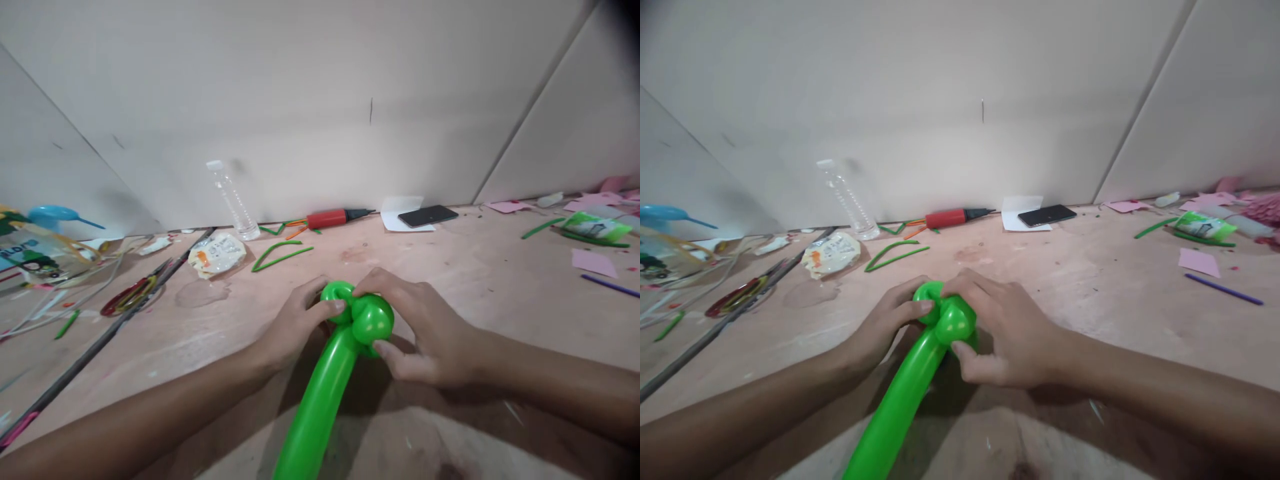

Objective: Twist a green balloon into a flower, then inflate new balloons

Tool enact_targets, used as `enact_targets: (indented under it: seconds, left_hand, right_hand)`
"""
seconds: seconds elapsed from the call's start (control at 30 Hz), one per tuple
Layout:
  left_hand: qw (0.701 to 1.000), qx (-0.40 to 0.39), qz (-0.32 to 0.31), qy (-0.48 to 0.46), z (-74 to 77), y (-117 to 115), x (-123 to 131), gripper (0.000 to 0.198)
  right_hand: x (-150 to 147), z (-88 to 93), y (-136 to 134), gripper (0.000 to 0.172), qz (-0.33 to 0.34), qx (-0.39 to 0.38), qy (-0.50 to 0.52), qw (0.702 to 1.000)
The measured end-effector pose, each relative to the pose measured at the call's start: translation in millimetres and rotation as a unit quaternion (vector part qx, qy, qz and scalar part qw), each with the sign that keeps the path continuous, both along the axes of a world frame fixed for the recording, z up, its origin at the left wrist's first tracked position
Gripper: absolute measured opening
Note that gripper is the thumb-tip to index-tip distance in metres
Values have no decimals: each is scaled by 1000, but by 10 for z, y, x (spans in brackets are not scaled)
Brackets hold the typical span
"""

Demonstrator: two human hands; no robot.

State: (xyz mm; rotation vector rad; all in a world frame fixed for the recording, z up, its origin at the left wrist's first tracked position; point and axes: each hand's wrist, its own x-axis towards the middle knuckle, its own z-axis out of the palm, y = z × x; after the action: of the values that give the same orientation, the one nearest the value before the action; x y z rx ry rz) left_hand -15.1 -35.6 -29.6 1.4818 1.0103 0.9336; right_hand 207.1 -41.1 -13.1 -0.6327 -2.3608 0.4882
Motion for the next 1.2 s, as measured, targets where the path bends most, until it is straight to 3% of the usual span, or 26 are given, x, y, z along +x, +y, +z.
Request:
enact_targets:
  seconds: [0.13,0.37,0.6,0.7,0.83,0.9,1.0,1.1,1.2]
  left_hand:
    - [999,2,10,-47,-109,-66,-22,8]
    - [991,-27,-13,-134,-178,-165,-62,26]
    - [990,-10,-22,-136,-203,-159,-102,33]
    - [992,35,-9,-118,-242,-146,-92,32]
    - [985,103,25,-133,-262,-104,-88,47]
    - [975,181,41,-119,-215,-62,-121,57]
    - [955,293,24,-47,-62,-5,-201,66]
    - [931,358,-14,69,121,7,-240,78]
    - [895,423,-13,142,212,-8,-201,80]
  right_hand:
    - [8,-159,14,44,7,-86,64,994]
    - [7,-205,-19,31,20,-239,123,963]
    - [14,-196,6,30,3,-217,104,971]
    - [-8,-140,-5,38,-12,-140,87,986]
    - [-28,33,17,51,-79,90,69,990]
    - [14,150,54,55,-131,231,70,961]
    - [147,297,125,55,-191,408,59,891]
    - [265,315,192,43,-126,517,33,846]
    - [265,180,204,34,12,525,21,850]
